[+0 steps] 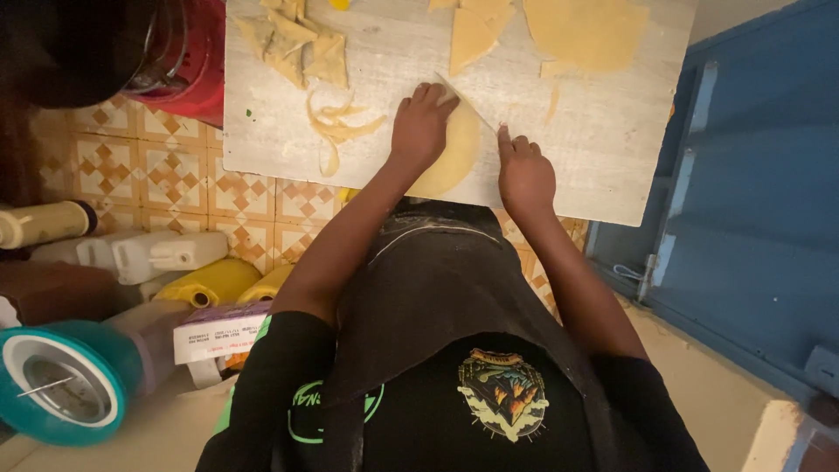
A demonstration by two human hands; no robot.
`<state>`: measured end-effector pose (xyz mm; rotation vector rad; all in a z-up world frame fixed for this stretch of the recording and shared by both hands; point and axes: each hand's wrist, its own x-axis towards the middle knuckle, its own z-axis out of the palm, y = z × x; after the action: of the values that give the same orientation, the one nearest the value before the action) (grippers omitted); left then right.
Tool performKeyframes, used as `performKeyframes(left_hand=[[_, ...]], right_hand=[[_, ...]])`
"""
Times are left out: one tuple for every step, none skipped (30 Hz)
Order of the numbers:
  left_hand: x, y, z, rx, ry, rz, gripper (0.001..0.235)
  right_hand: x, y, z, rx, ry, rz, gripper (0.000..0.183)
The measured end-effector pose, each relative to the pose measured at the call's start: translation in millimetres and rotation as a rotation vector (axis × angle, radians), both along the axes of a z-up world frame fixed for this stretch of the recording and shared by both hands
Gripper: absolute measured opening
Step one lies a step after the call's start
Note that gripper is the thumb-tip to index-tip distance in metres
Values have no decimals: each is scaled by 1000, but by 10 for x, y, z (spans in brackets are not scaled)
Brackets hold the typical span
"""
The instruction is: The person prepares samosas by cutting a sheet of dough into triangles using a knife. They then scoop a filling from a yellow container with a spoon and place it onto the dough triangles. The person folds the dough over the filling to form a triangular pocket and seals the edges by hand.
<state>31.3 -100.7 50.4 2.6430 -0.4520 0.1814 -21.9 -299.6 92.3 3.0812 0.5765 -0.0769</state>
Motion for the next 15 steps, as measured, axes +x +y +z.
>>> performKeyframes(left_hand=[[11,-4,1,9,63,-20,36],[23,-9,1,17,125,-40,38],[12,-9,-21,17,128,-40,38],[1,-10,-43,22,116,-57,37],[11,0,-61,29,100,-75,36],[15,9,-86,29,99,-75,36],[4,10,-113,60,102,-82,37],[-8,10,-141,90,106,-90,38],[-13,7,-178,90,108,-90,38],[-19,7,-214,100,88,-90,38],[-14,7,-249,110,66,-91,38],[-18,13,-130,110,66,-92,38],[-22,9,-11,141,144,-78,37],[-27,7,108,172,221,-65,36],[-27,3,134,170,222,-59,36]], right_hand=[[11,-6,-7,27,7,2,57],[23,-15,-15,55,13,4,57],[22,-21,-24,54,16,4,57],[21,-27,-33,41,64,-3,57],[38,-23,-43,28,109,-10,57],[46,-6,-30,29,108,-11,57],[36,3,-17,26,150,-25,60],[25,11,-4,24,192,-39,64],[-2,-14,-54,24,194,-39,64],[-31,-37,-104,49,176,-22,65],[-53,-58,-151,73,157,-7,65],[-74,-21,-52,73,158,-8,65],[-90,4,51,35,138,-24,55],[-108,31,153,-3,118,-40,46],[-146,17,184,-4,118,-34,46]])
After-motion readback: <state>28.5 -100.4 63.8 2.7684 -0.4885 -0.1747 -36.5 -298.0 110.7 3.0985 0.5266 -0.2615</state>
